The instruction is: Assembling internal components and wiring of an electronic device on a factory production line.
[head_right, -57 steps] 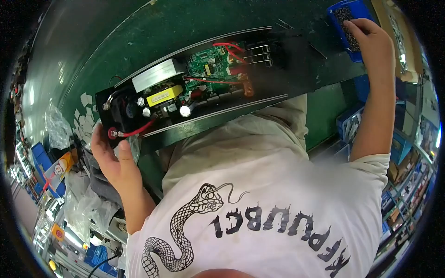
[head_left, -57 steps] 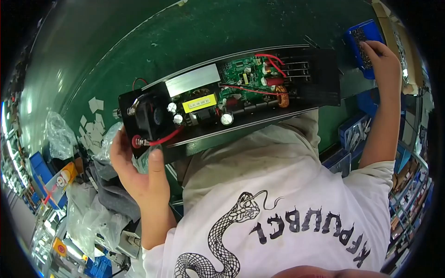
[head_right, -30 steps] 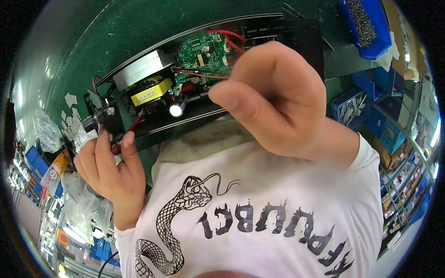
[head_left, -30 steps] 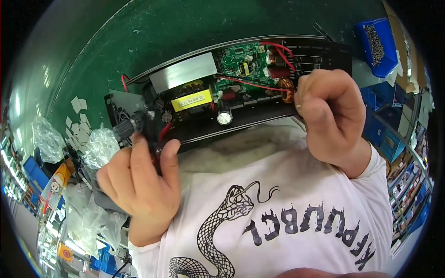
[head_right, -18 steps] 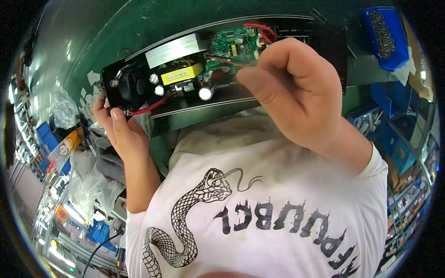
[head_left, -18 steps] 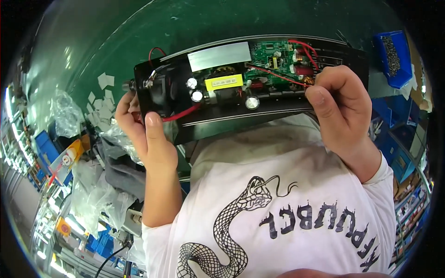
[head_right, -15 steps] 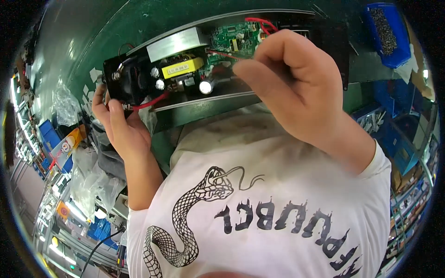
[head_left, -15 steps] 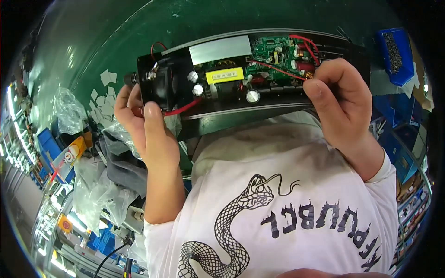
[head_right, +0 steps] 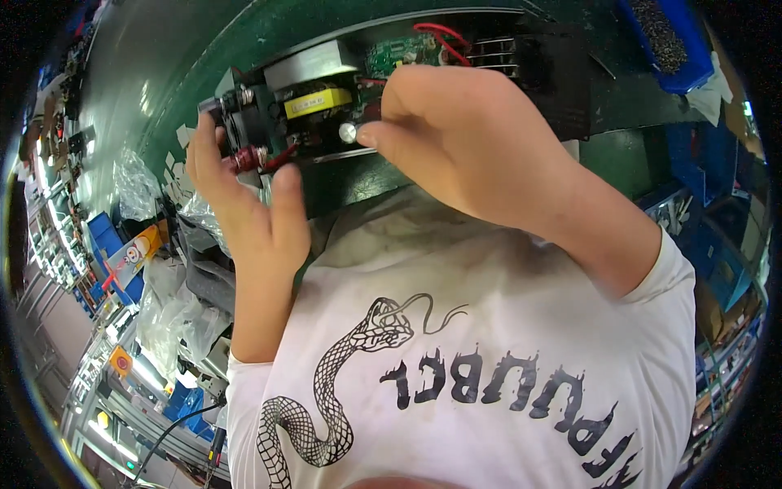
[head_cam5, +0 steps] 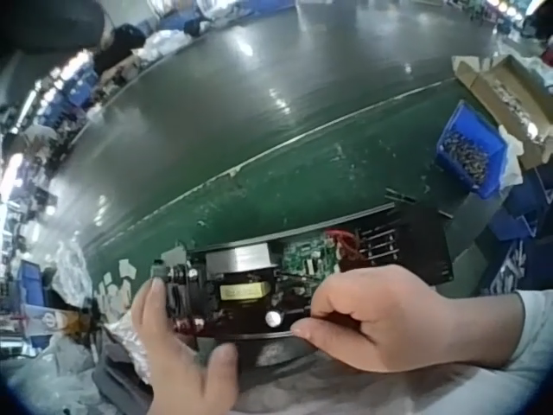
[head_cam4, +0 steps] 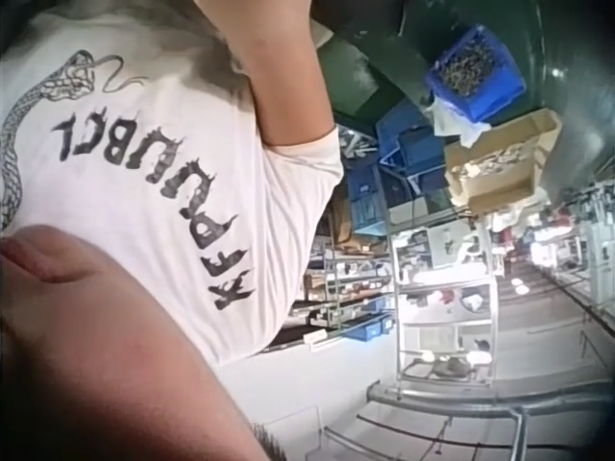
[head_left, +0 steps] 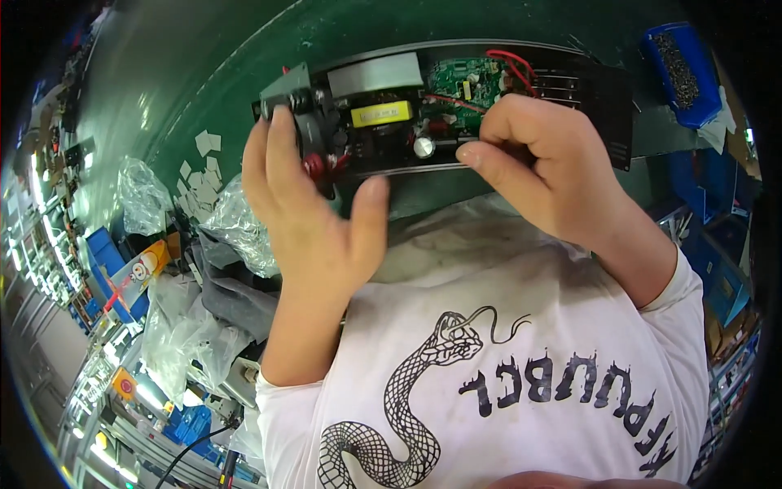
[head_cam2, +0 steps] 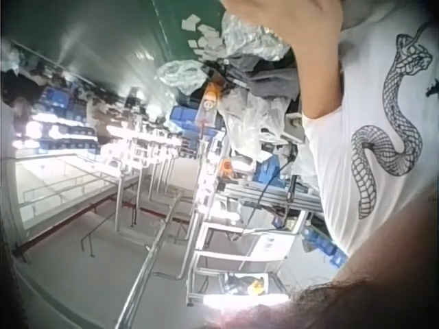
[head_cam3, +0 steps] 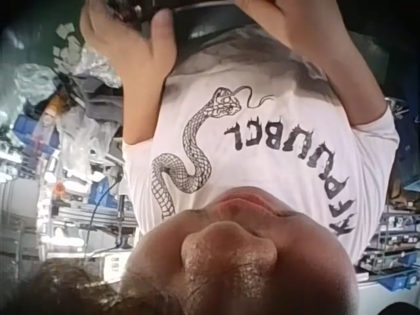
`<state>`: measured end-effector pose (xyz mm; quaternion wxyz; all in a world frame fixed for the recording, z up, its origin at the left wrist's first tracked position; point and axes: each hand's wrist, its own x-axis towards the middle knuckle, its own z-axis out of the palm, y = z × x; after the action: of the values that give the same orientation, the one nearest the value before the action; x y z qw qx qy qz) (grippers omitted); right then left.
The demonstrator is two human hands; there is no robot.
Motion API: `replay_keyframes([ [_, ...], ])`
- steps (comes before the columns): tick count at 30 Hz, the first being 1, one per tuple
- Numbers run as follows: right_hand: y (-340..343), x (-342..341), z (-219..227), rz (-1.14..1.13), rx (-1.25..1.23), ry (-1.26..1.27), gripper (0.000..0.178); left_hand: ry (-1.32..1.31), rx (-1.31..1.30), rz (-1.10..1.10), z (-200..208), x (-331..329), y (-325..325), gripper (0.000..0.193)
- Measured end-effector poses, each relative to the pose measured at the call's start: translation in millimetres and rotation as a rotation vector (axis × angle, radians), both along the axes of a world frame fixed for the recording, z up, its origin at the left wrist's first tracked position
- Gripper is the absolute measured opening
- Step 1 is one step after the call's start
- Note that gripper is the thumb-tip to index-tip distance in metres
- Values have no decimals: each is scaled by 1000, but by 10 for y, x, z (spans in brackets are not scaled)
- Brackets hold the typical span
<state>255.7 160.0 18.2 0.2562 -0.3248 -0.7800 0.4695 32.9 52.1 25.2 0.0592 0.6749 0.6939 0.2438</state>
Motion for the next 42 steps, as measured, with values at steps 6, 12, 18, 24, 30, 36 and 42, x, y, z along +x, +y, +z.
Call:
replay_keyframes([
  [6,36,24,-4,20,-18,5,22,-789,273,563,-320,-678,132,43],
  [12,36,30,-34,7,-21,64,19,-1171,-7,582,-356,-537,606,27],
  [18,33,33,-13,1,-55,-7,24,-1232,-149,365,-282,-588,448,17],
  [24,19,18,-56,-3,-11,40,18,-1078,-41,429,-237,-547,285,15],
  [30,21,48,-24,-96,-77,108,14,-985,-141,457,5,-316,406,16],
  [36,-69,174,-220,-137,-257,667,5,-1309,-71,407,-177,-425,306,16],
  [42,-49,242,-220,-137,-366,733,8,-1332,-59,367,-243,-462,251,15],
])
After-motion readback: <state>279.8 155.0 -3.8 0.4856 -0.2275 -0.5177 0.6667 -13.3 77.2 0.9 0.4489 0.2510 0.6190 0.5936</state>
